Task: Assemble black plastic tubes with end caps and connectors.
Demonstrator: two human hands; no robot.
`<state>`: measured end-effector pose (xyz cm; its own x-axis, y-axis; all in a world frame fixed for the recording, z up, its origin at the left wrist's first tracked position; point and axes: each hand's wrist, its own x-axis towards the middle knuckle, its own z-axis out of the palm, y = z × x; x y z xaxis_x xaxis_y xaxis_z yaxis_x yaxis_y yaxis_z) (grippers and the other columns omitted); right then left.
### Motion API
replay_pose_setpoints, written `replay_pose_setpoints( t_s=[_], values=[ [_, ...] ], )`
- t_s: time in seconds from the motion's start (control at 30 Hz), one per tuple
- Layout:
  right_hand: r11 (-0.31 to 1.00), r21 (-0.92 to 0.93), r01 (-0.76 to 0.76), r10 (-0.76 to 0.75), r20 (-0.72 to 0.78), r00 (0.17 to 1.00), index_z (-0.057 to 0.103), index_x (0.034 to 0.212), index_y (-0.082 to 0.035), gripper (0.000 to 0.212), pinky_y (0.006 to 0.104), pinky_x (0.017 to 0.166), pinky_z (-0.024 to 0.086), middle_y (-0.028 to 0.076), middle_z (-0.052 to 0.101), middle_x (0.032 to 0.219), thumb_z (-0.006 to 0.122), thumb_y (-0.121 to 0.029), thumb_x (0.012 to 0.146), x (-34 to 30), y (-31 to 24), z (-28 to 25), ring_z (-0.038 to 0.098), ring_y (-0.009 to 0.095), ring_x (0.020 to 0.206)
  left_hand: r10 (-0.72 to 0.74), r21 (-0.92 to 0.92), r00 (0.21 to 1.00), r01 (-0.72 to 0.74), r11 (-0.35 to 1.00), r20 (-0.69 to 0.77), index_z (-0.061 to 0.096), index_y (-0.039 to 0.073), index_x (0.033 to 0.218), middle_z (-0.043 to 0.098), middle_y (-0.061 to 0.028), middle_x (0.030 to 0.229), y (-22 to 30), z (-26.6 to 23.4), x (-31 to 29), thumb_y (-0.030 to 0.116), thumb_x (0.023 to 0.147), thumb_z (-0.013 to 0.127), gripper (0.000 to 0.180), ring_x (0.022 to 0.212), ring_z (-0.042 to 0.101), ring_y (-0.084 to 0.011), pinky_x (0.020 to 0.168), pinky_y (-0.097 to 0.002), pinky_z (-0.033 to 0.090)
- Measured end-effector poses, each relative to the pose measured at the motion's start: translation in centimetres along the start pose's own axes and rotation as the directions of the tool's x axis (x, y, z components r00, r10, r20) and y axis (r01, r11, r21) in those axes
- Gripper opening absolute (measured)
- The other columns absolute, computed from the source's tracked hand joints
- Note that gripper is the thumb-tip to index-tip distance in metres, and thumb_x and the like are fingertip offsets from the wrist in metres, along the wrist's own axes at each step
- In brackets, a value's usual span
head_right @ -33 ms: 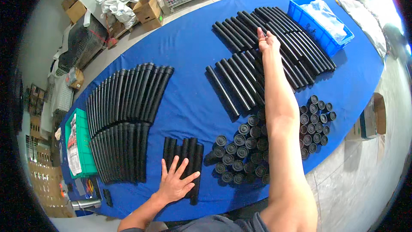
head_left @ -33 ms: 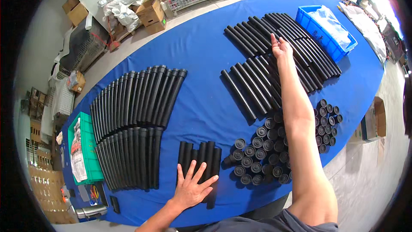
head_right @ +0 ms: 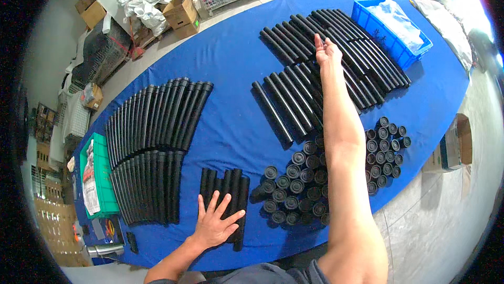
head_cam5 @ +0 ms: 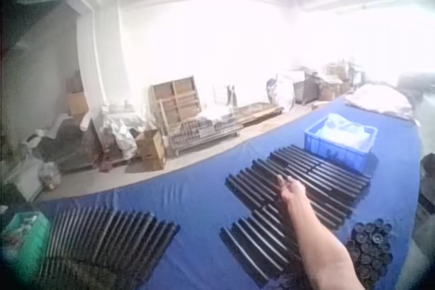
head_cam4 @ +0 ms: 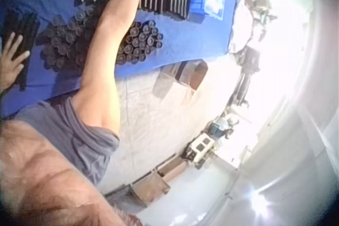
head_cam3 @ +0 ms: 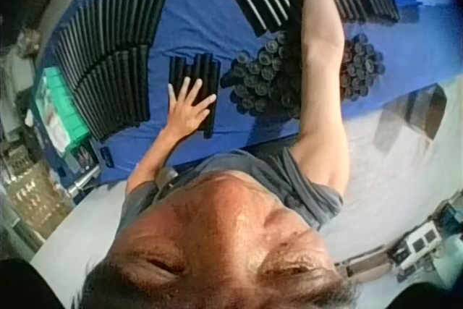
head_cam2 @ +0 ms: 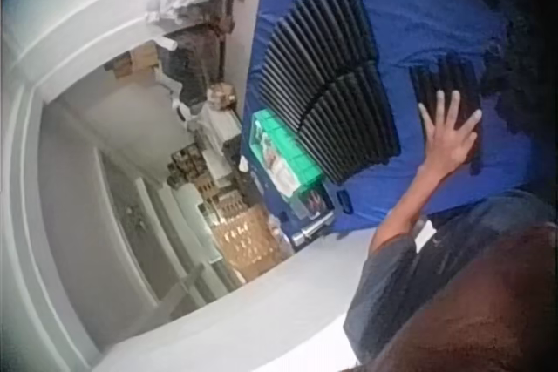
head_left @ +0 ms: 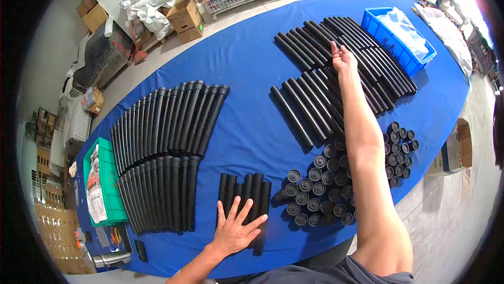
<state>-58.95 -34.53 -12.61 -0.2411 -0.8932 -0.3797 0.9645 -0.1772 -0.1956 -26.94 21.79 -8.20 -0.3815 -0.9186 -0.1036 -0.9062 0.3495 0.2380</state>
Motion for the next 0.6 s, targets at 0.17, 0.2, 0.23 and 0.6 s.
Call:
replay_pose_setpoints(
  t_s=[0.17,0.2,0.23,0.6],
  values=[
    [0.993,-0.108,0.049,-0.051,-0.013,0.999,0.049,0.113,0.013,0.022,0.0349,0.057,0.066,0.025,0.063,0.1,0.057,0.001,0.096,-1.2,-0.2,0.8,0.071,0.039,0.078,0.014,-0.006,0.999,-0.015,1.0,-0.037,0.061,0.038,0.134,0.028,-0.0107,0.161,0.2,-0.2,0.0,0.043,0.092,0.061,0.042,0.148,0.02,-0.0409,0.109,-0.0768,0.007],
    [0.995,-0.102,0.013,-0.013,0.007,1.0,0.052,0.107,0.01,0.018,0.0343,0.056,0.065,0.022,0.064,0.096,0.06,-0.002,0.096,-2.2,-0.3,1.1,0.072,0.037,0.078,0.01,-0.003,0.999,-0.01,1.0,-0.044,0.061,0.038,0.134,0.028,-0.0107,0.161,0.3,-0.3,-0.2,0.043,0.092,0.061,0.042,0.148,0.02,-0.0409,0.109,-0.0768,0.007],
    [0.991,-0.132,0.026,-0.024,0.013,1.0,0.053,0.104,0.009,0.017,0.034,0.055,0.065,0.021,0.064,0.094,0.061,-0.003,0.096,-3.3,-0.3,1.4,0.072,0.036,0.078,0.004,-0.004,0.999,-0.004,1.0,-0.045,0.061,0.037,0.134,0.029,-0.0109,0.16,0.5,-0.4,-0.3,0.043,0.092,0.061,0.042,0.148,0.021,-0.0411,0.109,-0.0767,0.007],
    [0.598,-0.788,0.146,0.346,0.419,0.839,0.064,0.101,-0.007,0.014,0.0224,0.053,0.054,0.004,0.066,0.085,0.066,-0.02,0.096,-18.4,-9.4,6.7,0.063,0.015,0.066,0.08,0.001,0.971,-0.082,0.997,-0.225,0.059,0.033,0.136,0.034,-0.0139,0.156,0.5,0.2,0.2,0.038,0.094,0.059,0.042,0.146,0.025,-0.0414,0.109,-0.0755,0.014]
  ],
)
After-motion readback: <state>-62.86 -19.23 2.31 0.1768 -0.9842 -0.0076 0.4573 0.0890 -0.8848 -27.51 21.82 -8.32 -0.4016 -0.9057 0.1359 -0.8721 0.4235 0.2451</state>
